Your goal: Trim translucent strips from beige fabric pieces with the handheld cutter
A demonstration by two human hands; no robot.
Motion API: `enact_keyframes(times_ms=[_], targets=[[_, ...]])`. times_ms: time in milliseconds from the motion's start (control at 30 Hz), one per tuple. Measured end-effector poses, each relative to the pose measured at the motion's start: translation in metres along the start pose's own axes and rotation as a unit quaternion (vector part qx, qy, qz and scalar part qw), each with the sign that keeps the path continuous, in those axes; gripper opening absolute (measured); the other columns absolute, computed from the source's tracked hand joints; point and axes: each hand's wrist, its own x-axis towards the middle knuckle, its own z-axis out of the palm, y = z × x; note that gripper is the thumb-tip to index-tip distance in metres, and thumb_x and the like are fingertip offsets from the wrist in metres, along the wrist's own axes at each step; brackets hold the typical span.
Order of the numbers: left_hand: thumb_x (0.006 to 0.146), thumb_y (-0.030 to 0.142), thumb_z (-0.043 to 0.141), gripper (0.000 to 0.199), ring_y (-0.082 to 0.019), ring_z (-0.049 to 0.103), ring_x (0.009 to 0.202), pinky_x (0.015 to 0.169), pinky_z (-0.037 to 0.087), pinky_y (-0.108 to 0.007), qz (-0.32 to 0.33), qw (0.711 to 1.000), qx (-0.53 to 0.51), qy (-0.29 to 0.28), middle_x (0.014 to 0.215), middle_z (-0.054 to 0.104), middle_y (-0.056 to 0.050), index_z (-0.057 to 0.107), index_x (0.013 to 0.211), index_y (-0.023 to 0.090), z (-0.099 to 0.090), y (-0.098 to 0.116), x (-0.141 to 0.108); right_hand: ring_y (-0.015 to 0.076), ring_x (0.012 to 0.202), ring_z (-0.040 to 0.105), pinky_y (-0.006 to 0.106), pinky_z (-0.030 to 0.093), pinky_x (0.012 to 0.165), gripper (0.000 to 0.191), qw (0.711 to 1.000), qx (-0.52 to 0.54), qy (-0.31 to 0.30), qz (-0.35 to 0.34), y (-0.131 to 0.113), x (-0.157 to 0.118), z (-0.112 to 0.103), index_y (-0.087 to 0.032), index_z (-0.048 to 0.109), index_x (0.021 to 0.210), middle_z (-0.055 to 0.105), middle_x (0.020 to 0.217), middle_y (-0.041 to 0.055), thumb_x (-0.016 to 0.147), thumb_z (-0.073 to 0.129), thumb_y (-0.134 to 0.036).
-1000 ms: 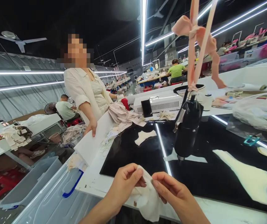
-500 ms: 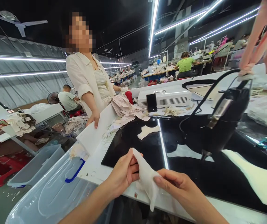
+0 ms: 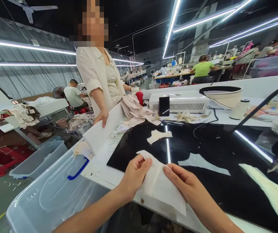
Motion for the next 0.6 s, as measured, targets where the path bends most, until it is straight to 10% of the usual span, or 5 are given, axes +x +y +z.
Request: enact_keyframes(times_ms=[400, 600], targets=[[0.082, 0.074, 0.064, 0.057, -0.009, 0.031, 0.055, 0.049, 0.032, -0.02, 0.024, 0.993, 0.041, 0.111, 0.064, 0.032, 0.008, 0.04, 0.074, 0.023, -0.045, -0.004, 0.023, 0.0124, 0.059, 0.044, 0.024, 0.034, 0.056, 0.051, 0.987, -0.145, -0.031, 0.055, -0.002, 0.026, -0.019, -0.023, 0.069, 0.083, 0.057, 0.066, -0.0023, 0.08, 0.065, -0.073], [0.094, 0.059, 0.06, 0.045, -0.013, 0.05, 0.073, 0.068, 0.045, -0.024, 0.096, 0.975, 0.094, 0.175, 0.074, 0.05, 0.004, 0.053, 0.077, 0.018, -0.071, -0.009, 0.049, 0.0109, 0.054, 0.039, 0.022, 0.031, 0.048, 0.052, 0.982, -0.187, -0.016, 0.035, 0.002, 0.041, -0.016, -0.023, 0.067, 0.086, 0.052, 0.062, -0.0028, 0.08, 0.059, -0.074]])
